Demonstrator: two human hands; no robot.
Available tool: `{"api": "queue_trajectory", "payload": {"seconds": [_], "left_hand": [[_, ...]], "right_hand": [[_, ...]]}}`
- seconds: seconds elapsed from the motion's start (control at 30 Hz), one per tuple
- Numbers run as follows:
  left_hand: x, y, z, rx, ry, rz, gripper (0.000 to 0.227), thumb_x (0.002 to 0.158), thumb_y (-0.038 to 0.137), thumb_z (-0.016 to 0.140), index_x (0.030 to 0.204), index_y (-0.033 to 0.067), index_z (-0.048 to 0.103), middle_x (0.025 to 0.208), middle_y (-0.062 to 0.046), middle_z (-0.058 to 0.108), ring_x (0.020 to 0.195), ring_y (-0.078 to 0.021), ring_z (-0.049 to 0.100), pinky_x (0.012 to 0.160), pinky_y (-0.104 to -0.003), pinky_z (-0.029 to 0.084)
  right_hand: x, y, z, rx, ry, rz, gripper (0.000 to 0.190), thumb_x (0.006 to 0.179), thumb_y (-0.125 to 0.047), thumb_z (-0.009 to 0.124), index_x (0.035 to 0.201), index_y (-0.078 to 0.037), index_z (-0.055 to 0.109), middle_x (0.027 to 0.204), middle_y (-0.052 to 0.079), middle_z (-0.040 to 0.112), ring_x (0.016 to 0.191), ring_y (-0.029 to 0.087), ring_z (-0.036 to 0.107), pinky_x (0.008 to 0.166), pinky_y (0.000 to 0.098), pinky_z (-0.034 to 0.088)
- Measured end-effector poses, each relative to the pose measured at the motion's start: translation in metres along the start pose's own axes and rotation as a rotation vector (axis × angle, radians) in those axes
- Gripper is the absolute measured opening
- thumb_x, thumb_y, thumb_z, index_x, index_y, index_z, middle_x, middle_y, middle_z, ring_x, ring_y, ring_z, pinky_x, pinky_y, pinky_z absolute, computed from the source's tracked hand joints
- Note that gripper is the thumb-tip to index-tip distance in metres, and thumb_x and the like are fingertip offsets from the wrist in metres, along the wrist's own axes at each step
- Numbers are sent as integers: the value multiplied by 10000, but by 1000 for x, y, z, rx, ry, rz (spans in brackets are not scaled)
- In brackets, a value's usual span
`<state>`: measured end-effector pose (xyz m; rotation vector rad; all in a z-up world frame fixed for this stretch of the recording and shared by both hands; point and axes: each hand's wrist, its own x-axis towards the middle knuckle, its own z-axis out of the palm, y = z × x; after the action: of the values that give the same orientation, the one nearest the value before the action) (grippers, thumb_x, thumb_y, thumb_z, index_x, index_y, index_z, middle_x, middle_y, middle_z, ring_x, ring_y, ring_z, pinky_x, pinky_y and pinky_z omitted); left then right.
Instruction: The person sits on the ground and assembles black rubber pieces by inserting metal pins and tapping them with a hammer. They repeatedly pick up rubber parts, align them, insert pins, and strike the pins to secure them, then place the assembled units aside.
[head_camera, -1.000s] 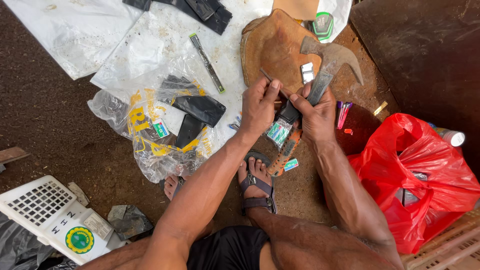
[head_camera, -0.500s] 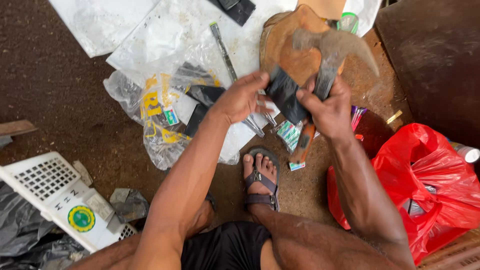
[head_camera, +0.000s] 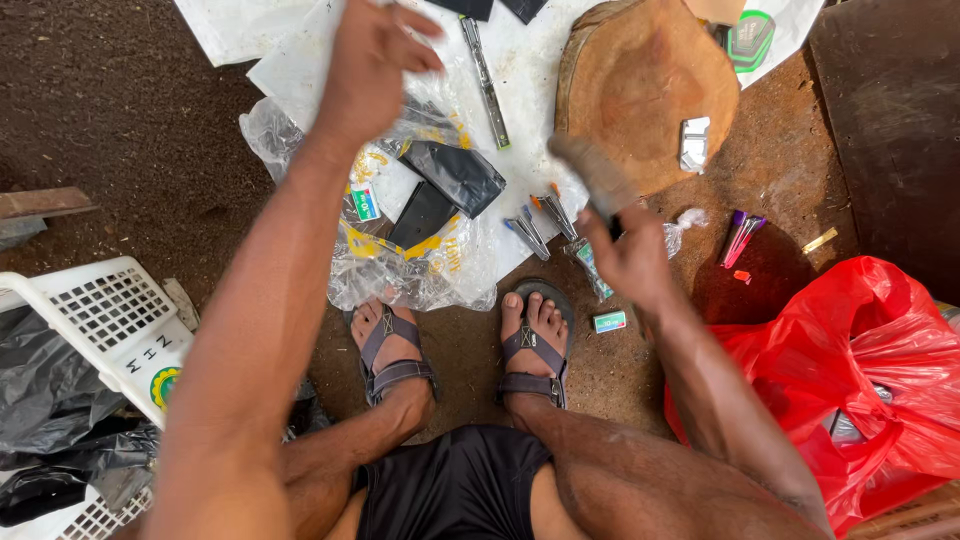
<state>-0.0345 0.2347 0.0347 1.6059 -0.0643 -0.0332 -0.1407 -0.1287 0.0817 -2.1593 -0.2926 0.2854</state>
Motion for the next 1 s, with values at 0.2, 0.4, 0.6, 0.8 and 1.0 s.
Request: {"api": "queue_trajectory", "payload": {"seconds": [0.2, 0.4, 0.6, 0.8, 1.0], "left_hand": [[-94, 22, 40, 1046, -478, -451, 403, 851, 172, 697, 1131, -82, 558, 941, -299, 707, 911, -475, 696, 828, -569, 554], [-130, 27, 35, 1097, -440, -710, 704, 762, 376, 890, 1152, -107, 557, 985, -312, 697, 947, -463, 709, 827, -528, 586], [-146, 2, 43, 999, -250, -756, 638, 664, 346, 938, 1080, -34, 640, 1022, -242, 700, 950, -408, 710, 789, -514, 580], [-147, 0, 29, 897, -246, -666, 292, 726, 243, 878, 944, 90, 757, 891, -155, 760, 837, -308, 744, 789, -440, 588], [-116, 65, 14, 343, -118, -426, 323, 793, 229, 908, 1026, 95, 729, 858, -65, 739, 756, -111, 706, 709, -279, 589]], "right_hand": [[-76, 11, 46, -147, -381, 170, 216, 851, -102, 678, 1032, 7, 633, 758, 189, 693, 607, 281, 687, 539, 419, 581], [-107, 9, 72, -149, -336, 26, 413, 817, -136, 710, 1166, 68, 627, 951, 274, 714, 732, 412, 712, 637, 484, 573], [-107, 8, 69, -158, -352, 155, 366, 862, -171, 696, 1160, 36, 647, 940, 272, 711, 777, 436, 712, 684, 505, 568], [-109, 11, 66, -154, -322, 95, 362, 865, -180, 704, 1151, 34, 646, 938, 260, 713, 783, 432, 705, 667, 507, 561], [-130, 17, 68, -235, -373, 57, 336, 847, -214, 728, 1078, 14, 642, 924, 221, 699, 724, 388, 695, 611, 492, 570]]}}
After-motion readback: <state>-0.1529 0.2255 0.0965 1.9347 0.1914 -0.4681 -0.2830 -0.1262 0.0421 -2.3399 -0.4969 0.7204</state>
